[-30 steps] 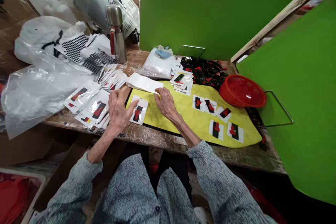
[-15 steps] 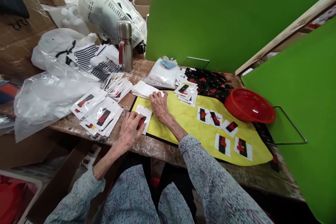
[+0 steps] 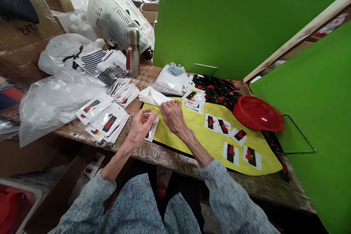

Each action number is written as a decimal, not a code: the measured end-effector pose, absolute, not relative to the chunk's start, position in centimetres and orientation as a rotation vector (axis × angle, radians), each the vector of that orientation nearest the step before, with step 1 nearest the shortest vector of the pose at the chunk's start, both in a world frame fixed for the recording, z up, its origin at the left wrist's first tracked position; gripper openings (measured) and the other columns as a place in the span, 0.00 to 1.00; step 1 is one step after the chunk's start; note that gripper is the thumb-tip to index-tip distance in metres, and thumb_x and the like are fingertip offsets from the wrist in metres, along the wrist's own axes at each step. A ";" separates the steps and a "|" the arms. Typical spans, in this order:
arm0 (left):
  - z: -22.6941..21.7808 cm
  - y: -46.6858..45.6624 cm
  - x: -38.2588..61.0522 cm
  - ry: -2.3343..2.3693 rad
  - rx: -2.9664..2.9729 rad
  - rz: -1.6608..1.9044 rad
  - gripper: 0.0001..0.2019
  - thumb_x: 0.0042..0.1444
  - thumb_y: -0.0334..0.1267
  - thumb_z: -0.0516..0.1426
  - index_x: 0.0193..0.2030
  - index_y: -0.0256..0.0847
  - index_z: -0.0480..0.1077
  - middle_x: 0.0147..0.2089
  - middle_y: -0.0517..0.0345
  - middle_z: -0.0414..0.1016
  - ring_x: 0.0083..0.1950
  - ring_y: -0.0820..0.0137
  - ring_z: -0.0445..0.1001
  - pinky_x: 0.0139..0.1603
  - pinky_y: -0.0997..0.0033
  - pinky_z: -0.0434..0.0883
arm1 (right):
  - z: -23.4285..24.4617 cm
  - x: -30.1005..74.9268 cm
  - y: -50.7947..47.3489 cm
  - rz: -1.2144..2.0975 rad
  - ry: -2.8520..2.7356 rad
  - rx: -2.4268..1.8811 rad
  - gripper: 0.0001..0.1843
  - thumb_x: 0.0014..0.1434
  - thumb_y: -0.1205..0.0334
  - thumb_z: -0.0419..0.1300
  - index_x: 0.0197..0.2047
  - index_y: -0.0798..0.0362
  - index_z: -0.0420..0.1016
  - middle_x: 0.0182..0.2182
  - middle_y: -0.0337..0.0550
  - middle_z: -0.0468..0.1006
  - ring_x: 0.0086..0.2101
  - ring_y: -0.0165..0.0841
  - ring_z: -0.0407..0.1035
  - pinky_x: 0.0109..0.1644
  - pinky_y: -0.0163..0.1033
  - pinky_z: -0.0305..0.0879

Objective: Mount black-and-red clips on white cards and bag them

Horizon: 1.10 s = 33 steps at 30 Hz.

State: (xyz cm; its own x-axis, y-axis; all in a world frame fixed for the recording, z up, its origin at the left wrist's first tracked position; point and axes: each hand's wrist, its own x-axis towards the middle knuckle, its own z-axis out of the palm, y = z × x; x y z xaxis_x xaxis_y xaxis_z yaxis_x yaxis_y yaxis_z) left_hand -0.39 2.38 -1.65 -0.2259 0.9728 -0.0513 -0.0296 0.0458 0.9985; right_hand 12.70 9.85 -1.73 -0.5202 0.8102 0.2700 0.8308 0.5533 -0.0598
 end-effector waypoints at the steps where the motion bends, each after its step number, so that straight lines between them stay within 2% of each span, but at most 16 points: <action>1: -1.5 2.6 0.0 1.330 0.930 1.394 0.20 0.52 0.50 0.61 0.46 0.38 0.67 0.37 0.55 0.76 0.37 0.69 0.74 0.39 0.69 0.71 | -1.8 12.7 7.8 -0.163 -2.515 -1.287 0.13 0.67 0.69 0.49 0.36 0.56 0.73 0.33 0.49 0.78 0.39 0.40 0.66 0.53 0.48 0.53; 4: -1.9 2.3 0.8 1.292 0.809 1.425 0.17 0.50 0.50 0.61 0.39 0.39 0.68 0.31 0.61 0.72 0.30 0.73 0.70 0.32 0.75 0.66 | -2.1 13.3 1.7 -0.120 -2.477 -1.097 0.10 0.65 0.70 0.52 0.34 0.54 0.72 0.30 0.45 0.76 0.37 0.38 0.66 0.51 0.46 0.56; 7: -2.5 0.3 0.5 1.248 0.895 1.227 0.17 0.51 0.52 0.60 0.32 0.39 0.68 0.26 0.64 0.68 0.26 0.75 0.65 0.27 0.76 0.63 | -1.7 14.9 -1.9 0.107 -2.267 -1.183 0.08 0.65 0.60 0.55 0.41 0.54 0.72 0.36 0.48 0.75 0.39 0.39 0.66 0.48 0.45 0.60; 9: -2.6 -1.3 0.0 1.168 0.983 1.047 0.18 0.51 0.54 0.60 0.34 0.38 0.69 0.27 0.63 0.68 0.26 0.75 0.65 0.27 0.76 0.63 | -1.1 16.5 -2.4 0.294 -2.053 -1.359 0.16 0.64 0.55 0.57 0.51 0.55 0.70 0.42 0.52 0.74 0.43 0.41 0.66 0.49 0.48 0.62; 11: -2.3 -2.7 -0.5 1.107 1.057 0.882 0.19 0.53 0.55 0.58 0.35 0.38 0.69 0.26 0.63 0.67 0.25 0.75 0.63 0.25 0.76 0.62 | -0.6 18.0 -2.1 0.686 -1.950 -1.427 0.22 0.61 0.54 0.59 0.55 0.55 0.67 0.42 0.50 0.73 0.42 0.40 0.67 0.48 0.47 0.63; 12: -2.1 -3.1 -0.7 1.095 1.096 0.816 0.19 0.54 0.55 0.57 0.35 0.38 0.69 0.26 0.63 0.67 0.25 0.76 0.63 0.24 0.77 0.60 | -0.5 18.7 -1.9 0.969 -1.929 -1.398 0.20 0.59 0.54 0.60 0.52 0.54 0.69 0.39 0.47 0.74 0.39 0.37 0.67 0.45 0.44 0.64; 14: -1.8 -3.7 -0.9 1.093 1.188 0.719 0.18 0.57 0.53 0.56 0.36 0.38 0.69 0.26 0.64 0.65 0.25 0.76 0.61 0.23 0.77 0.58 | -0.5 19.6 -1.8 1.503 -1.828 -1.257 0.14 0.59 0.52 0.59 0.41 0.54 0.72 0.31 0.40 0.72 0.32 0.31 0.65 0.37 0.38 0.63; 15: -1.7 -3.8 -1.0 1.094 1.235 0.688 0.17 0.58 0.52 0.55 0.36 0.37 0.69 0.26 0.64 0.64 0.24 0.76 0.60 0.23 0.77 0.57 | -0.6 19.9 -1.9 1.691 -1.739 -1.188 0.13 0.58 0.51 0.59 0.37 0.54 0.71 0.28 0.37 0.71 0.29 0.29 0.64 0.35 0.36 0.61; 17: -1.5 -3.9 -1.0 1.082 1.318 0.631 0.16 0.59 0.51 0.54 0.36 0.37 0.69 0.26 0.63 0.64 0.25 0.76 0.60 0.23 0.77 0.56 | -0.9 20.1 -2.5 1.886 -1.536 -1.119 0.15 0.56 0.49 0.61 0.34 0.54 0.70 0.26 0.35 0.69 0.27 0.27 0.62 0.33 0.34 0.59; 23: -1.0 -4.0 -0.8 1.051 1.484 0.546 0.16 0.61 0.49 0.51 0.38 0.38 0.72 0.28 0.61 0.68 0.27 0.74 0.64 0.24 0.77 0.61 | -1.6 20.3 -4.1 1.878 -1.494 -1.151 0.16 0.54 0.49 0.63 0.29 0.53 0.68 0.25 0.34 0.67 0.28 0.27 0.60 0.33 0.34 0.58; 31: -1.0 -3.9 -0.7 1.029 1.564 0.520 0.16 0.62 0.47 0.51 0.40 0.37 0.73 0.30 0.58 0.72 0.28 0.73 0.67 0.25 0.77 0.63 | -1.5 19.9 -5.3 1.866 -1.438 -1.108 0.14 0.58 0.50 0.59 0.32 0.52 0.67 0.28 0.36 0.68 0.29 0.28 0.60 0.35 0.35 0.59; 33: -0.6 -4.0 -0.7 1.063 1.642 0.538 0.15 0.62 0.46 0.51 0.43 0.38 0.74 0.32 0.58 0.74 0.31 0.72 0.70 0.29 0.74 0.67 | -1.6 19.8 -5.6 1.827 -1.463 -1.106 0.14 0.58 0.50 0.58 0.31 0.53 0.67 0.27 0.36 0.67 0.28 0.28 0.59 0.33 0.34 0.57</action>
